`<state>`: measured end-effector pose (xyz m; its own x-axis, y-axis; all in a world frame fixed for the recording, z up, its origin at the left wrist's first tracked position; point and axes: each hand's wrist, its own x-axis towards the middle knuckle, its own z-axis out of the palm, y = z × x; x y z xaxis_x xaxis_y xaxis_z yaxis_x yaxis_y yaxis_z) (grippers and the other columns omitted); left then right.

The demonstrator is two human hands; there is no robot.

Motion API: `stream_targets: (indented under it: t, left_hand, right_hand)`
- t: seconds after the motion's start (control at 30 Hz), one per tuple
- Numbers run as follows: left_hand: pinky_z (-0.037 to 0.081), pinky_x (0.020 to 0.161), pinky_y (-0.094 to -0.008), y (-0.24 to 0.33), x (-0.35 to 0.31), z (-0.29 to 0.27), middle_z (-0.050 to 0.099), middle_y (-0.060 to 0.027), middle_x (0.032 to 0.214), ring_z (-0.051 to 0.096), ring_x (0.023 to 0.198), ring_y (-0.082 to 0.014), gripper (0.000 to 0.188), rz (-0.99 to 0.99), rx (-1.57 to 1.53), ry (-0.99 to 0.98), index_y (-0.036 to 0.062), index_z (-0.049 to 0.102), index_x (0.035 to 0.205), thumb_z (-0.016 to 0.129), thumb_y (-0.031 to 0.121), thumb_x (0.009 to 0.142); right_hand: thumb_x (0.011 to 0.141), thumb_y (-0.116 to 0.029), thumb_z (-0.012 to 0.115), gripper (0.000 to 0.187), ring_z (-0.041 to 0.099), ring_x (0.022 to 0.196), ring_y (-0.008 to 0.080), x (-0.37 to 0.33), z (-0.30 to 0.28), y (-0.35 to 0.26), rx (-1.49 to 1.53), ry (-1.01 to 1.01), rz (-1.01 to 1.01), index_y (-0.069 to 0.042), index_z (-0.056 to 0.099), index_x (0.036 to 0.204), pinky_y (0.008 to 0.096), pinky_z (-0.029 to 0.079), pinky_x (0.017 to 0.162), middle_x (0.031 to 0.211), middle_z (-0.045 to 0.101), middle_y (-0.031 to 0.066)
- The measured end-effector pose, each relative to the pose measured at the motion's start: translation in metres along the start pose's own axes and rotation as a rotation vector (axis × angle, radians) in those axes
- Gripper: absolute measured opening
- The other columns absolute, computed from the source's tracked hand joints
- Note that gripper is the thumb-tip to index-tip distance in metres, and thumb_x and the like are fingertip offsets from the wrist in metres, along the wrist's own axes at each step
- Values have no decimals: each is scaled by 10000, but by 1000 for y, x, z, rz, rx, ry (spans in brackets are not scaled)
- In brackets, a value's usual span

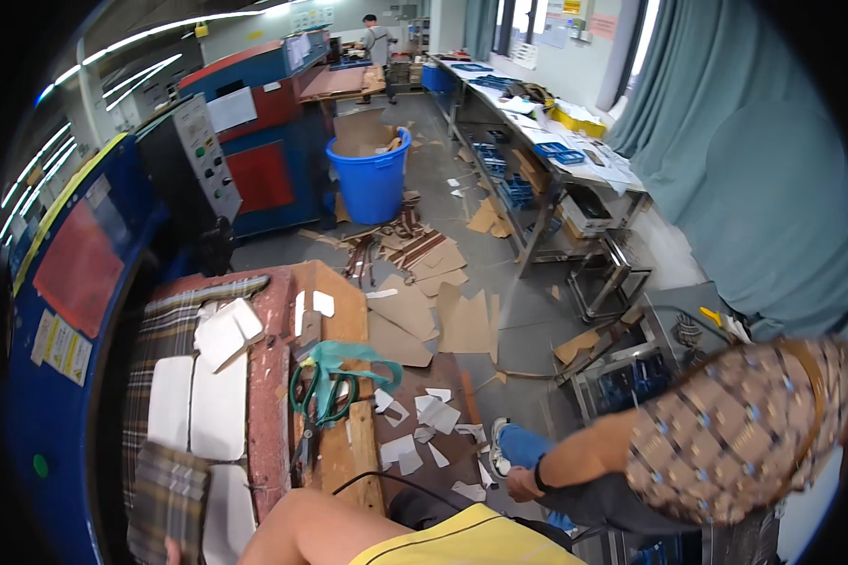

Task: The person uses a blue plastic template to align and cut plaid fabric pieces on a wooden workbench. They then fold the cut fabric pieces into small pouches and stack them on a metal table. The process involves repetitive cutting, folding, and stacking of the fabric items.

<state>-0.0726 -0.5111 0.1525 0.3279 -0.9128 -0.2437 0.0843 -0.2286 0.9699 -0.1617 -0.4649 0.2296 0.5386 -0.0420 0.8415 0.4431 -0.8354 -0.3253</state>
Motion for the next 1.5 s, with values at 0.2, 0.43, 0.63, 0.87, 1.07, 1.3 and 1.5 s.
stream_targets:
  t: [0.2, 0.43, 0.63, 0.87, 1.07, 1.3, 1.5]
  left_hand:
    - [420, 1016, -386, -16, 14, 114, 511, -193, 1343, 534, 1181, -255, 777, 43, 312, 102, -70, 366, 1389, 702, 418, 885]
    - [496, 746, -334, -26, 31, 133, 676, -85, 867, 599, 774, -168, 273, 84, 61, 50, -70, 634, 1047, 608, 181, 942]
    - [500, 805, -357, -61, 42, 112, 712, -174, 931, 668, 865, -216, 237, 169, -20, 258, -67, 626, 1060, 590, 129, 932]
    - [485, 823, -360, -52, 37, 111, 701, -156, 909, 641, 852, -219, 239, 114, 62, 225, -45, 625, 1068, 584, 153, 940]
    - [495, 873, -392, -57, 48, 102, 713, -206, 975, 682, 942, -298, 310, 130, 48, 274, -50, 616, 1144, 612, 158, 913]
    - [556, 785, -373, -86, 75, 92, 655, -136, 1075, 647, 922, -224, 407, 54, -194, 138, -13, 521, 1215, 694, 149, 884]
    - [501, 683, -350, -117, 129, 58, 653, -65, 918, 580, 763, -159, 237, 260, 21, 194, -49, 601, 1060, 643, 156, 949]
  right_hand:
    - [860, -372, 585, 330, 585, 799, 293, -46, 56, 2, 325, -347, 255, -43, 579, 839, 414, 450, 769, 826, 585, 92]
    - [858, -341, 587, 306, 591, 808, 288, -67, 95, -59, 568, -638, 133, -36, 581, 860, 408, 456, 776, 849, 590, 98]
    - [857, -315, 590, 286, 596, 817, 284, -79, 83, -91, 670, -736, 108, -30, 582, 879, 403, 461, 782, 869, 594, 103]
    - [856, -284, 593, 264, 602, 826, 280, -88, 74, -101, 685, -794, 101, -24, 584, 900, 397, 467, 789, 892, 600, 108]
    - [854, -257, 596, 248, 607, 834, 276, -88, 71, -90, 610, -766, 138, -18, 585, 918, 391, 472, 795, 912, 604, 113]
    - [853, -226, 598, 232, 614, 844, 271, -95, 31, -30, 396, -554, 361, -11, 587, 939, 385, 478, 801, 935, 610, 119]
    - [851, -200, 601, 222, 619, 852, 267, -96, -20, -11, 256, -374, 458, -5, 588, 957, 380, 483, 807, 955, 614, 123]
